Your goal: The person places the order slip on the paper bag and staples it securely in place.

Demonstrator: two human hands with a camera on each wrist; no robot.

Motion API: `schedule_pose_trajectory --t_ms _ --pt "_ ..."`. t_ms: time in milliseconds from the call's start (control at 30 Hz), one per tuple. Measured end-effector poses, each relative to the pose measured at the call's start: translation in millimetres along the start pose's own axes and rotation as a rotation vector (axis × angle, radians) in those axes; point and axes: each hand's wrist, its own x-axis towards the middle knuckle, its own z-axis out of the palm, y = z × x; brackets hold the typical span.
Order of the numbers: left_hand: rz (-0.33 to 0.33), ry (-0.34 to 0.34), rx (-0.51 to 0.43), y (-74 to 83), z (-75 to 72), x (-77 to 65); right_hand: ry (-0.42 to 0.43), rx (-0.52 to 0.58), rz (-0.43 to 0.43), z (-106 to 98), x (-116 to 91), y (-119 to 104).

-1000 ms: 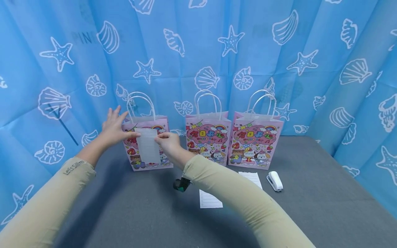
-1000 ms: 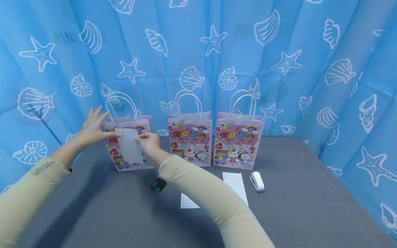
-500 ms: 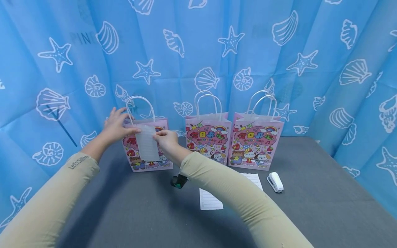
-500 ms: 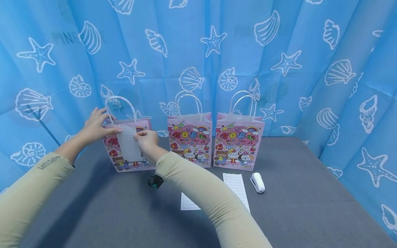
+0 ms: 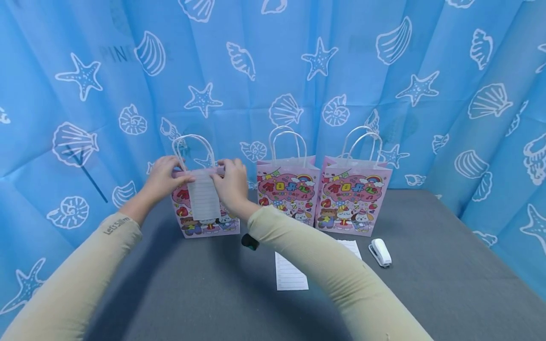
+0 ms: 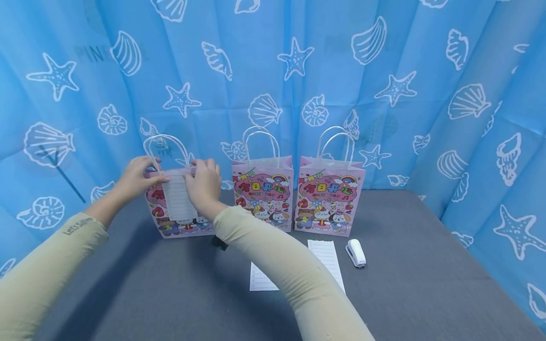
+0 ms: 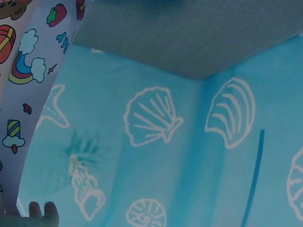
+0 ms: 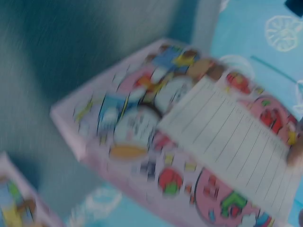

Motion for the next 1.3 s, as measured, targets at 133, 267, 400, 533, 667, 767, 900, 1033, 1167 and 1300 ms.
schedule_pose_trajectory --t_ms 133,267,400,533,667,767,900,1033,1167,1300 --pt "-0.02 -0.037 -0.073 -2.6 2.6 1.7 0.018 -0.235 -0.104 -1 12 -1" --pt "-0.032 -0.062 -0.109 -3.9 3.7 2.4 -0.091 -0.279 -0.066 -3 19 0" --pt "-0.024 -0.062 -0.103 -1.7 2.9 2.5 -0.132 -0.227 -0.021 -3 21 3" --pt "-0.051 -0.075 -0.084 1.4 1.2 2.2 -0.116 -0.173 -0.009 -4 20 4" --pt "-0.096 -0.109 -0.065 3.4 -0.7 1.6 -0.109 -0.154 0.004 -4 21 4" --pt "-0.095 -0.119 -0.022 3.9 -1.7 1.5 -0.111 -0.157 0.016 -4 21 3" --pt "-0.081 -0.101 0.027 3.7 -1.7 2.0 -0.109 -0.165 0.029 -3 22 3" --pt "-0.098 -0.097 0.02 3.8 -0.4 1.7 -0.112 -0.166 0.049 -3 23 3" --pt "-0.131 -0.1 0.001 4.2 1.5 0.3 -0.121 -0.154 0.066 -2 22 2" --pt "-0.186 -0.093 -0.03 5.9 3.8 0.1 -0.126 -0.139 0.073 -2 22 3"
